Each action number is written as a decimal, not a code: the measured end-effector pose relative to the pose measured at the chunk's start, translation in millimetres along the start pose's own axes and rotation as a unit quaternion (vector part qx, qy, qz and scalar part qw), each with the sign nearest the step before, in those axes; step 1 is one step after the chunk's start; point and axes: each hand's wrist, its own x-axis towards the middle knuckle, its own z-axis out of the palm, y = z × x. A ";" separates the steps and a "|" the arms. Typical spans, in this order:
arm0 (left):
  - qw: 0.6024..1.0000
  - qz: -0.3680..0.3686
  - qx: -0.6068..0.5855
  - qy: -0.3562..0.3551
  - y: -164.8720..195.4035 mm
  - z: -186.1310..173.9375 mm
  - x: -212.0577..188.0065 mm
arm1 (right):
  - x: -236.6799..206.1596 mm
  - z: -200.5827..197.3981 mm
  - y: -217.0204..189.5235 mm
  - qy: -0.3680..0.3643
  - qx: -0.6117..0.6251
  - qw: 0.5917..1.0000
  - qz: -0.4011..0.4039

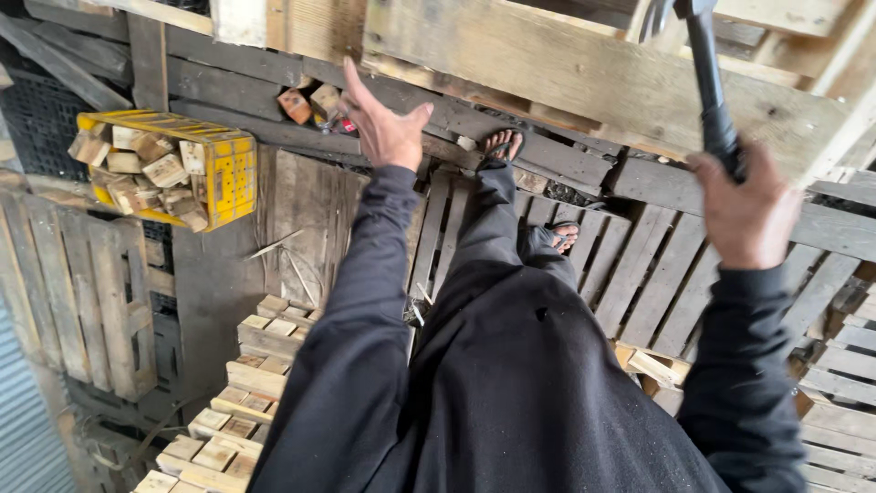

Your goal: The person dismantles wooden pallets using a hammer, prying apart planks and pulling out nails by hand. They separate the freed boards, stack the salvaged planks, and continue working through the pallet structure.

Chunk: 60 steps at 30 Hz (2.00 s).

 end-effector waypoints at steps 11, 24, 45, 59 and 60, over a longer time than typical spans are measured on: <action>0.866 0.328 0.159 -0.342 13.8 -53.0 157.0 | 115.6 3.0 20.7 -0.050 -0.279 0.953 -0.108; 0.818 0.239 0.198 -0.484 22.7 -39.5 182.0 | 132.0 142.8 -155.3 -0.123 -0.122 0.960 -0.220; 0.786 0.465 0.183 -0.364 103.1 66.1 265.8 | 85.2 132.2 -140.3 -0.131 0.015 0.972 -0.193; 0.794 0.508 0.116 -0.314 170.3 43.9 -17.4 | -15.0 141.6 22.6 -0.059 -0.058 0.996 -0.023; 0.789 0.486 0.116 -0.359 172.0 56.3 -26.2 | -5.3 146.4 24.6 -0.055 -0.049 0.997 -0.029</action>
